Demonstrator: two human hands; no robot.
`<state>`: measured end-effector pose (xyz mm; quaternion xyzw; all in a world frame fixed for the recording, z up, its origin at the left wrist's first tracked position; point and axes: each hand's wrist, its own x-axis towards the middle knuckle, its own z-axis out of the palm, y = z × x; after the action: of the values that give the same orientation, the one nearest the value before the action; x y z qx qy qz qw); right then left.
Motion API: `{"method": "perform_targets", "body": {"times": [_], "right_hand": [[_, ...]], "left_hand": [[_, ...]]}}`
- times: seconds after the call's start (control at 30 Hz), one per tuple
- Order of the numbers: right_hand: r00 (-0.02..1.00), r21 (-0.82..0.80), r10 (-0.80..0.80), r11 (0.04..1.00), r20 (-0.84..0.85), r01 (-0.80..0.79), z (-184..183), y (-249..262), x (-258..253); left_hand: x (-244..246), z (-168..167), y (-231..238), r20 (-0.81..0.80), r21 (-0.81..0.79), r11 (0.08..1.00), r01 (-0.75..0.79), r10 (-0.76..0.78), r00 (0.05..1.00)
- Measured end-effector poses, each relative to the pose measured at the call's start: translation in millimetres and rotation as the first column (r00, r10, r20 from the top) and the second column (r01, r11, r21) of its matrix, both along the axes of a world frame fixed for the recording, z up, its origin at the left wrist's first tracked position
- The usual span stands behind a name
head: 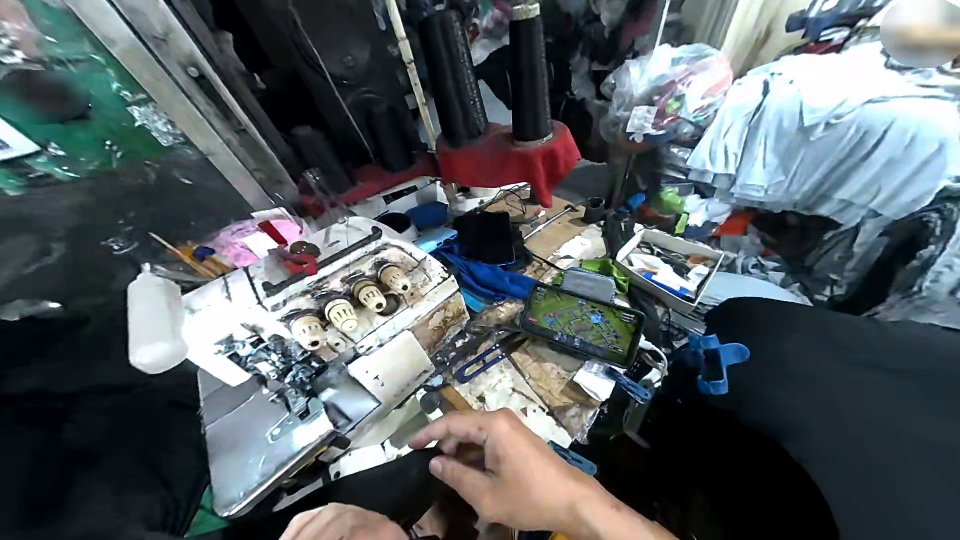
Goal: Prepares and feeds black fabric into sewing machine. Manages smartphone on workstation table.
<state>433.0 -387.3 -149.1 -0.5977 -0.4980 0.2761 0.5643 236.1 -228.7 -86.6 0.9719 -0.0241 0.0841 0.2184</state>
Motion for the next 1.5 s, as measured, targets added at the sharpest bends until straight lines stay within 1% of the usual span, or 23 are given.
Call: {"method": "perform_targets", "body": {"times": [0.07, 0.17, 0.23, 0.33, 0.47, 0.63, 0.77, 0.87, 0.93, 1.0, 1.07, 1.13, 1.2, 1.27, 1.33, 1.4, 1.47, 1.5], "right_hand": [[1.0, 0.037, 0.007, 0.999, -0.003, -0.007, 1.5, -0.9, -2.7], [0.998, 0.086, 0.007, 0.996, -0.069, -0.001, 4.4, -2.2, -9.2], [0.992, 0.131, 0.018, 0.991, -0.122, -0.002, 2.3, -1.0, -13.1], [0.99, 0.172, 0.049, 0.985, -0.135, -0.025, 1.0, 0.2, -15.6], [0.991, 0.166, 0.036, 0.986, -0.125, -0.014, 2.7, -0.3, -14.5], [0.987, 0.139, -0.038, 0.988, -0.153, 0.06, 1.8, 3.2, -14.2], [0.985, 0.079, -0.104, 0.99, -0.135, 0.115, 0.7, 4.1, -17.4], [0.988, 0.103, -0.116, 0.987, -0.102, 0.126, -0.9, 5.5, -20.0], [0.987, 0.13, -0.122, 0.982, -0.103, 0.135, 0.7, 5.0, -19.7], [0.983, 0.125, -0.12, 0.983, -0.136, 0.138, 5.6, 2.7, -21.4], [0.978, 0.091, -0.123, 0.986, -0.166, 0.139, 11.8, -0.2, -25.3], [0.98, 0.114, -0.106, 0.985, -0.171, 0.127, 9.6, -1.8, -26.3], [0.976, 0.127, -0.114, 0.982, -0.186, 0.139, 11.4, -4.5, -27.0], [0.979, 0.141, -0.12, 0.98, -0.165, 0.143, 10.0, -6.6, -26.5], [0.985, 0.166, -0.121, 0.976, -0.121, 0.14, 5.9, -7.4, -25.2], [0.986, 0.17, -0.127, 0.975, -0.109, 0.144, 7.9, -9.2, -25.4], [0.993, 0.191, -0.09, 0.976, -0.074, 0.103, 5.2, -8.5, -24.2], [0.995, 0.212, -0.066, 0.974, -0.07, 0.08, 4.3, -6.9, -25.3]], "left_hand": [[7.9, 4.9, -4.5, 0.024, -0.062, 0.998, -0.001, 0.002, 1.0], [16.4, 12.1, -10.7, 0.106, -0.169, 0.986, -0.008, 0.027, 0.994], [21.8, 8.8, -10.5, 0.143, -0.183, 0.983, -0.033, 0.06, 0.988], [25.4, -2.5, -5.9, 0.193, -0.21, 0.975, -0.069, 0.11, 0.975], [22.8, -7.7, -2.4, 0.193, -0.216, 0.972, -0.093, 0.136, 0.972], [12.5, -5.6, -0.3, 0.201, -0.254, 0.966, -0.053, 0.106, 0.974], [7.9, -12.2, 0.3, 0.281, -0.247, 0.963, -0.107, 0.176, 0.943], [1.9, -11.2, -1.8, 0.31, -0.287, 0.95, -0.125, 0.215, 0.926], [0.4, -4.6, -5.9, 0.3, -0.333, 0.936, -0.112, 0.218, 0.929], [4.2, -8.5, -6.9, 0.305, -0.37, 0.924, -0.098, 0.221, 0.926], [13.4, -18.3, -7.5, 0.308, -0.38, 0.917, -0.122, 0.25, 0.918], [21.9, -25.6, -8.7, 0.309, -0.396, 0.906, -0.147, 0.282, 0.908], [27.2, -25.8, -11.5, 0.307, -0.393, 0.901, -0.182, 0.315, 0.898], [30.9, -25.4, -13.2, 0.296, -0.367, 0.902, -0.225, 0.343, 0.891], [32.7, -25.0, -11.2, 0.243, -0.308, 0.911, -0.275, 0.355, 0.903], [31.8, -21.9, -5.4, 0.132, -0.22, 0.927, -0.304, 0.337, 0.932], [27.9, -17.5, 2.4, 0.033, -0.184, 0.942, -0.282, 0.293, 0.956], [25.4, -16.3, 6.2, 0.032, -0.187, 0.947, -0.262, 0.273, 0.962]]}}
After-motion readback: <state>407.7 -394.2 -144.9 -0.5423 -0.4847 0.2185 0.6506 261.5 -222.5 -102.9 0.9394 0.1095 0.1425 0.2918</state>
